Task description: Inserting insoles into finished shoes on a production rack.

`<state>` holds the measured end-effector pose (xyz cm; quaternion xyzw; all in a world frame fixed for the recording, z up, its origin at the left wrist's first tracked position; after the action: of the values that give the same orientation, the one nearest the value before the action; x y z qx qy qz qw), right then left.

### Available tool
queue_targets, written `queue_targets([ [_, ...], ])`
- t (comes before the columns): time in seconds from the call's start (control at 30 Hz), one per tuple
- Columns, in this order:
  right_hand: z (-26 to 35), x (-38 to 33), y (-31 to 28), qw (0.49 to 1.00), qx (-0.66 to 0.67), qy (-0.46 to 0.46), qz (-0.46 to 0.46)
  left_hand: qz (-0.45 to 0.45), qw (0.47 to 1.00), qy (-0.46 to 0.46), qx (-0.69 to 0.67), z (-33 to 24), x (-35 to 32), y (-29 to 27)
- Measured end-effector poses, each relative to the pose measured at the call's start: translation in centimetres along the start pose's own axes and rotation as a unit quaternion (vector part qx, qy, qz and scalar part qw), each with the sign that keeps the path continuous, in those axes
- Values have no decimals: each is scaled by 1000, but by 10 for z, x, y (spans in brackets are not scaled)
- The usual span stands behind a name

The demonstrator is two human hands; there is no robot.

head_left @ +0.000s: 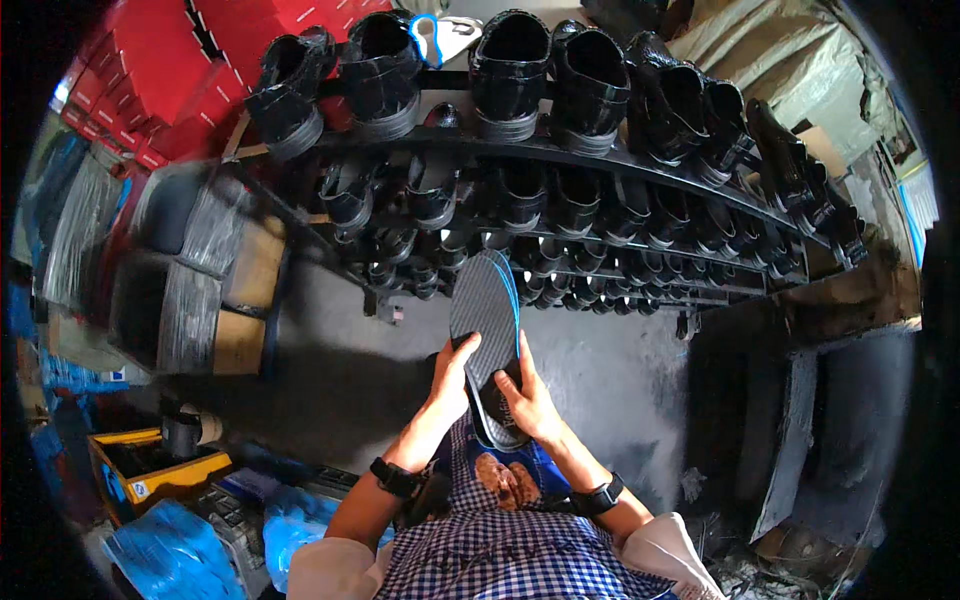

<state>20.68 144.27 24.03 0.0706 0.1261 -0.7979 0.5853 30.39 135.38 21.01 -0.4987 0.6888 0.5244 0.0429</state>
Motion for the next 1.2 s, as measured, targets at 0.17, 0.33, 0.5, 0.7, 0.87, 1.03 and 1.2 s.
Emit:
queue_targets([
  [0.17, 5, 2, 2, 1000, -12, 0, 27, 0, 998, 45, 47, -5, -4, -3],
  [0.33, 30, 48, -38, 993, -22, -39, -113, 25, 969, 145, 198, -24, 1, -8],
  [0.5, 80, 131, -94, 970, -127, -122, -165, 106, 817, 240, 512, -56, 19, 9],
  [0.7, 90, 238, -128, 970, -203, -96, -92, 249, 623, 312, 673, -80, 69, 82],
  [0.87, 88, 276, -116, 950, -306, 66, 14, 245, 542, 371, 713, -82, 111, 96],
  [1.03, 87, 297, -107, 884, -454, 109, 13, 190, 518, 406, 728, -70, 129, 94],
  [1.2, 81, 309, -95, 844, -531, -62, -43, 193, 502, 373, 756, -72, 132, 93],
])
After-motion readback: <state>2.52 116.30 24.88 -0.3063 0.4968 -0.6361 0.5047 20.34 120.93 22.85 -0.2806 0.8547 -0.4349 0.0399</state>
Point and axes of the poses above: each hand's wrist, its own x-axis towards the middle knuckle, its own y-axis out of the palm, z = x × y, the point moved 1 cm from there along x, towards the middle knuckle, and after that the axes turned 4 degrees about -x, right-handed, at the moved point
